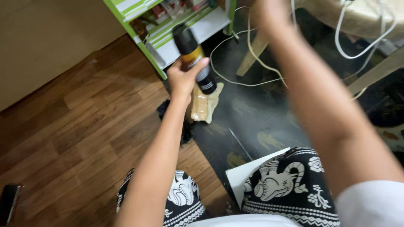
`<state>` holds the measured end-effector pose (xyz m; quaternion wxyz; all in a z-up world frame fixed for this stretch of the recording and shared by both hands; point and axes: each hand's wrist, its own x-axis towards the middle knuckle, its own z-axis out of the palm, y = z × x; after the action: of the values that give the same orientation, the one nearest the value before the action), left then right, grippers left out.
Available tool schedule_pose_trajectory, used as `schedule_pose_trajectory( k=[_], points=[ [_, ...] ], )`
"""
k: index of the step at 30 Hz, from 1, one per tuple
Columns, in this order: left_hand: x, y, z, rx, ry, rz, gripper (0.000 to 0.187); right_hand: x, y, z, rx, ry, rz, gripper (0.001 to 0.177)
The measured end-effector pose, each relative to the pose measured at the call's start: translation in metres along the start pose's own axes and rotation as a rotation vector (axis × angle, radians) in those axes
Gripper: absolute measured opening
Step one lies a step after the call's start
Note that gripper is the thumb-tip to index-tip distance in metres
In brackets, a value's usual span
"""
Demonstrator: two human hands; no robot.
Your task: The person uses shears to cut through black plastic wrap and cardboard packaging to unbox a spray canister, then wipes the canister with a cloth and places it on a shelf.
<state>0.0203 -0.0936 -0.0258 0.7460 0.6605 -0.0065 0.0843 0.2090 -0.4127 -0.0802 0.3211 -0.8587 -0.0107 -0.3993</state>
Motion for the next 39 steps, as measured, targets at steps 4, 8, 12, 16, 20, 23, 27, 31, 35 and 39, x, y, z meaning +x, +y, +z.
schedule_pose_trajectory(
  k=[4,8,12,16,20,23,27,31,35,39],
  points=[
    [-0.016,-0.001,-0.038,-0.095,0.236,-0.253,0.054,-0.156,0.02,0.094,0.01,-0.287,0.427,0.022],
    [-0.012,0.001,-0.062,-0.074,0.255,-0.172,0.056,-0.325,-0.005,0.123,-0.053,-0.866,0.824,0.023],
    [-0.005,0.001,-0.077,-0.095,0.214,-0.103,0.049,-0.383,-0.041,0.136,0.427,-0.743,1.657,0.034],
    [-0.005,-0.003,-0.091,-0.217,0.204,-0.129,0.049,-0.365,-0.061,0.154,0.529,-0.559,1.393,0.028],
    [0.001,-0.01,-0.101,-0.229,0.185,-0.144,0.054,-0.311,-0.081,0.125,0.764,-0.325,1.185,0.025],
    [0.012,-0.019,-0.106,-0.128,0.242,-0.231,0.062,-0.244,-0.119,0.069,1.102,-0.197,1.144,0.029],
    [0.021,-0.041,-0.105,-0.201,0.335,-0.262,0.072,-0.183,-0.203,-0.006,1.452,-0.404,0.919,0.041],
    [0.005,-0.061,-0.088,-0.065,0.134,-0.056,0.073,-0.179,-0.292,0.01,0.873,-0.474,0.746,0.047],
    [-0.012,-0.037,-0.068,0.279,0.051,-0.408,0.072,-0.171,-0.303,0.027,0.456,-0.177,0.055,0.058],
    [-0.017,0.0,-0.064,0.024,-0.008,-0.544,0.068,-0.153,-0.247,0.022,1.318,-0.401,0.916,0.058]
  ],
)
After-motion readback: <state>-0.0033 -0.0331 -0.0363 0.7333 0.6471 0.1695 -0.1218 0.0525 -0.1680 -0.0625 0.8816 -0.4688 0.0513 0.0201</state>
